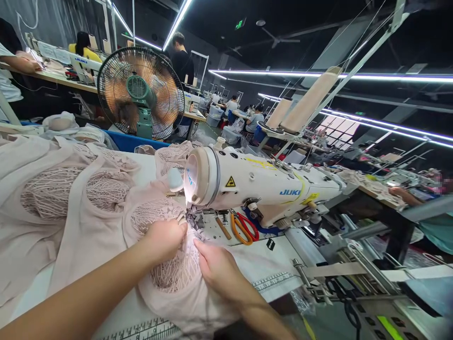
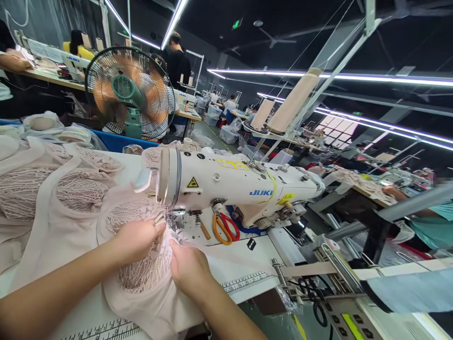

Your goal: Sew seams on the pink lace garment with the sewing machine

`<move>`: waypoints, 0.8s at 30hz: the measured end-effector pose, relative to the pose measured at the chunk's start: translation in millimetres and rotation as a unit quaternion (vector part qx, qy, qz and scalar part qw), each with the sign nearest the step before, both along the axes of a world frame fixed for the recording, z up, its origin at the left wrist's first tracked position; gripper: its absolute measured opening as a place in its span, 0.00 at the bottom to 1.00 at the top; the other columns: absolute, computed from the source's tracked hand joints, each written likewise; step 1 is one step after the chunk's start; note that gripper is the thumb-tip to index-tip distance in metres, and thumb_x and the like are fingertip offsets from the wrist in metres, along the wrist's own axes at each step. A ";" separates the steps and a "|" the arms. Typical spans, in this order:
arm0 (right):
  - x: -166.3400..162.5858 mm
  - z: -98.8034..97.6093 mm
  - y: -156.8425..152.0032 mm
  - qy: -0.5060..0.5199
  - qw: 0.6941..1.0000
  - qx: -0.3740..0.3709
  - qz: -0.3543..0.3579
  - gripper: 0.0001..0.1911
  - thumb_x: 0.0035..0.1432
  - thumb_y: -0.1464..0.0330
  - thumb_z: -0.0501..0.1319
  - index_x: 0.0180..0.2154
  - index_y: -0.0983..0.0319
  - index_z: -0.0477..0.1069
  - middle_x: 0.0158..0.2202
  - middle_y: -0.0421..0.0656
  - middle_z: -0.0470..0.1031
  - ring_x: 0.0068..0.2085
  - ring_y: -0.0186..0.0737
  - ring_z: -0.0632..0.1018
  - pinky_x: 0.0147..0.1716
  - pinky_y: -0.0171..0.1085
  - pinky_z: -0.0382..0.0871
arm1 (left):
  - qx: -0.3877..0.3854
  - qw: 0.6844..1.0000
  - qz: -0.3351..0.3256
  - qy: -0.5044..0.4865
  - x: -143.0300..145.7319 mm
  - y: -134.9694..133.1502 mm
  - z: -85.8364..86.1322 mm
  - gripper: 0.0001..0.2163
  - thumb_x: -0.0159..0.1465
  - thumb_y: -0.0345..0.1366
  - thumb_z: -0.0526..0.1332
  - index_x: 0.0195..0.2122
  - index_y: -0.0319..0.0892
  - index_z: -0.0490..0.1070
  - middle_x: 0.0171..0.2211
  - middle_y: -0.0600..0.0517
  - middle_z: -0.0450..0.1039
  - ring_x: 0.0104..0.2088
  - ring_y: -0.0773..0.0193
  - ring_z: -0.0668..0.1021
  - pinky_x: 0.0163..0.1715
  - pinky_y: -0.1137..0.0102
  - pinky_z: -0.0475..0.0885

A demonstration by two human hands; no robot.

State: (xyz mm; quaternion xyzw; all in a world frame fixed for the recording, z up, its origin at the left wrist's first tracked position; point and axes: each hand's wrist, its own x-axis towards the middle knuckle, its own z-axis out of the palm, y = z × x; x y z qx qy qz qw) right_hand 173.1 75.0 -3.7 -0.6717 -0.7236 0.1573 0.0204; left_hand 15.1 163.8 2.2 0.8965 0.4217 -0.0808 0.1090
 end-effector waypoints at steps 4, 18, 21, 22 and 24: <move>1.3 -3.5 1.8 -0.001 1.000 0.002 0.001 0.28 0.61 0.73 0.51 0.62 0.63 0.67 0.45 0.52 0.80 0.46 0.50 0.79 0.42 0.38 0.68 | -0.006 1.000 0.005 -0.005 0.8 0.4 0.2 0.21 0.60 0.27 0.56 0.55 0.37 0.70 0.42 0.37 0.74 0.35 0.43 0.79 0.32 0.58 0.70; -0.2 -3.6 11.2 -0.025 0.999 0.020 -0.014 0.25 0.67 0.71 0.49 0.63 0.60 0.66 0.40 0.49 0.81 0.40 0.47 0.79 0.34 0.38 0.62 | 0.026 0.998 0.045 -0.028 -5.7 21.9 -8.0 0.16 0.66 0.30 0.51 0.51 0.41 0.73 0.44 0.41 0.71 0.36 0.49 0.77 0.34 0.62 0.70; 5.4 0.1 6.6 -0.026 0.999 0.028 0.006 0.19 0.68 0.67 0.50 0.55 0.58 0.73 0.37 0.46 0.80 0.37 0.44 0.77 0.31 0.38 0.58 | 0.061 0.997 0.049 -0.021 -10.6 28.5 -4.7 0.16 0.67 0.31 0.50 0.49 0.43 0.74 0.43 0.42 0.70 0.37 0.51 0.77 0.33 0.63 0.69; 8.1 1.5 4.5 -0.023 0.999 0.030 0.015 0.16 0.68 0.67 0.52 0.50 0.58 0.75 0.36 0.45 0.78 0.36 0.43 0.76 0.31 0.37 0.57 | 0.076 0.996 0.051 -0.016 -12.1 28.3 -0.8 0.16 0.67 0.31 0.49 0.47 0.42 0.75 0.42 0.42 0.70 0.37 0.51 0.77 0.32 0.63 0.69; 13.0 3.8 0.8 -0.006 0.999 0.029 0.034 0.10 0.66 0.68 0.55 0.41 0.59 0.75 0.33 0.41 0.75 0.34 0.39 0.74 0.30 0.36 0.55 | 0.108 0.992 0.060 -0.005 -13.5 22.0 11.4 0.15 0.68 0.32 0.48 0.45 0.41 0.75 0.43 0.41 0.69 0.40 0.49 0.76 0.34 0.62 0.70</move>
